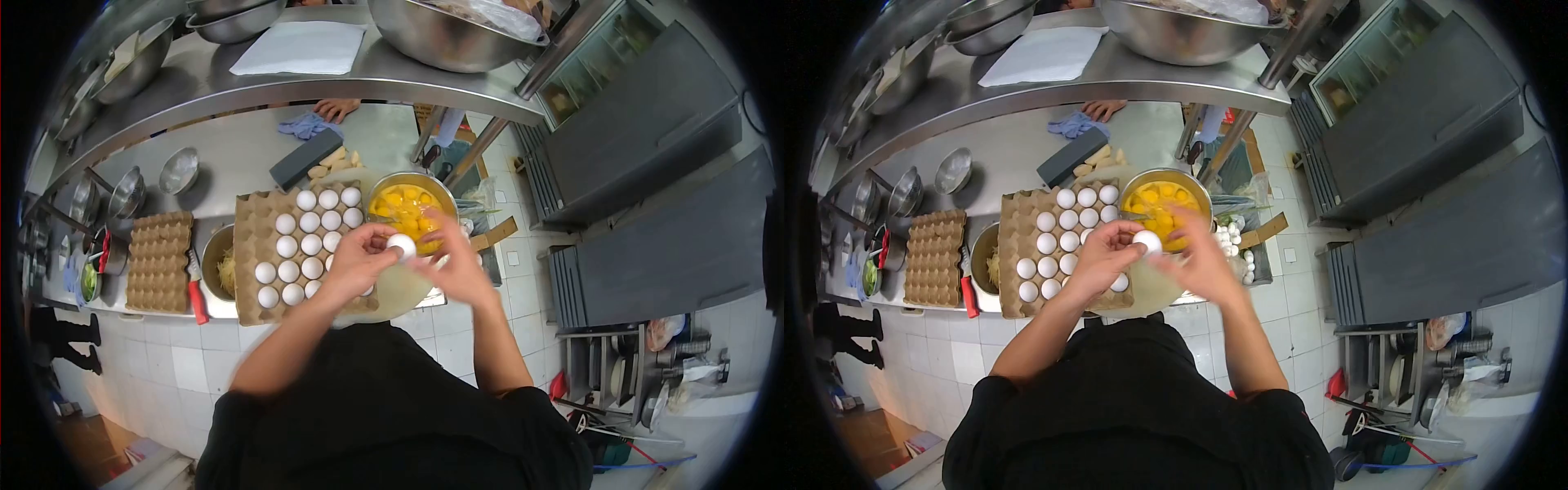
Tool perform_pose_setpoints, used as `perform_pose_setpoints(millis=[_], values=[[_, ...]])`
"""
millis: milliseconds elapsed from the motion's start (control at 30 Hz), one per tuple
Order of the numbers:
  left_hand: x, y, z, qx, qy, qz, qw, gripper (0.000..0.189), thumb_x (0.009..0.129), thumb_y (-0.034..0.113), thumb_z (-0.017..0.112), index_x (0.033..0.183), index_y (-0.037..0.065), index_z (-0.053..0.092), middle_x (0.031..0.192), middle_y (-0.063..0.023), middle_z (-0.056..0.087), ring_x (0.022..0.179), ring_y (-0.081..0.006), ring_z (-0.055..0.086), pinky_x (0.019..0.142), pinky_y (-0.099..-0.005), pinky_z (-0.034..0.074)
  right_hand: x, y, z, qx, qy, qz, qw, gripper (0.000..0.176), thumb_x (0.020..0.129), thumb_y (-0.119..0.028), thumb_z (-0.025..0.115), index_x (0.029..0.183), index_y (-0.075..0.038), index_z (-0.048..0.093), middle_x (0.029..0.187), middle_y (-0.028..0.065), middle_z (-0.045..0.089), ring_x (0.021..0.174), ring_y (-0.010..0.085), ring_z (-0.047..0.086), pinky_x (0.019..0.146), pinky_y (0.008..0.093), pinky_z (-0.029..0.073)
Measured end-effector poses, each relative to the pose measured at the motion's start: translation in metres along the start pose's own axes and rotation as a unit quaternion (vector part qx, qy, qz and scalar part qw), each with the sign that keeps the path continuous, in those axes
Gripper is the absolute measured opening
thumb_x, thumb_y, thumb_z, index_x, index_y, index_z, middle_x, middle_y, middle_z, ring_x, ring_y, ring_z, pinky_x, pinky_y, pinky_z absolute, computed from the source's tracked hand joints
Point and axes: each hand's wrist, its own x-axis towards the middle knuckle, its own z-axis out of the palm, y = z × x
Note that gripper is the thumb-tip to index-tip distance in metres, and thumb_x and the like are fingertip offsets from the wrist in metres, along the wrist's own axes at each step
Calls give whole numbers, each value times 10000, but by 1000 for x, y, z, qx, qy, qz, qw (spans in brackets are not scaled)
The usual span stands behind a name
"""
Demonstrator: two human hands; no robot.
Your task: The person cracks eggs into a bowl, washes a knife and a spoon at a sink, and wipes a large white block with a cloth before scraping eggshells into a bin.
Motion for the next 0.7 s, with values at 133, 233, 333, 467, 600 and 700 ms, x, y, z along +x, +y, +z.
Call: perform_pose_setpoints(millis=[133,233,333,467,600,700], values=[[-9,19,1,-4,4,14,1000,368,876,124,759,1202,35,613,937,-57,670,859,-98,616,731,-279,515,20,40,17,-33,18,-105,994,510,914,-117,685,1385,-76,495,1224,123,614,955,195,653,737,306,537],[-22,25,-31,192,98,62,974,415,870,182,767,1220,39,595,983,-98,665,893,-189,634,769,-328,518,71,82,-27,233,213,115,942,431,984,-115,545,1409,-99,477,1152,85,610,741,124,600,531,258,468],[-41,27,-78,496,211,126,833,496,831,242,756,1251,43,582,1086,-196,646,977,-391,635,846,-444,517,115,120,-49,270,327,175,889,408,1010,-186,517,1398,-66,475,1029,70,610,673,119,583,481,259,439],[-71,23,-119,653,251,5,714,451,837,233,711,1235,58,592,1128,-221,634,1080,-415,601,883,-506,505,118,139,-56,271,199,178,925,434,1024,-265,494,1392,-35,478,949,74,615,651,122,578,462,259,415],[-77,18,-128,650,257,-62,713,372,810,225,715,1131,50,646,1128,-241,634,1049,-419,630,863,-502,517,88,122,-57,396,288,163,856,405,1034,-286,486,1356,-40,498,949,76,621,641,126,574,476,252,418],[-78,14,-133,632,255,-54,730,339,784,184,722,1085,38,670,1125,-248,638,993,-431,649,852,-497,525,70,84,-39,502,228,181,814,357,1017,-260,557,1298,-43,516,883,55,613,618,115,554,494,247,415]])
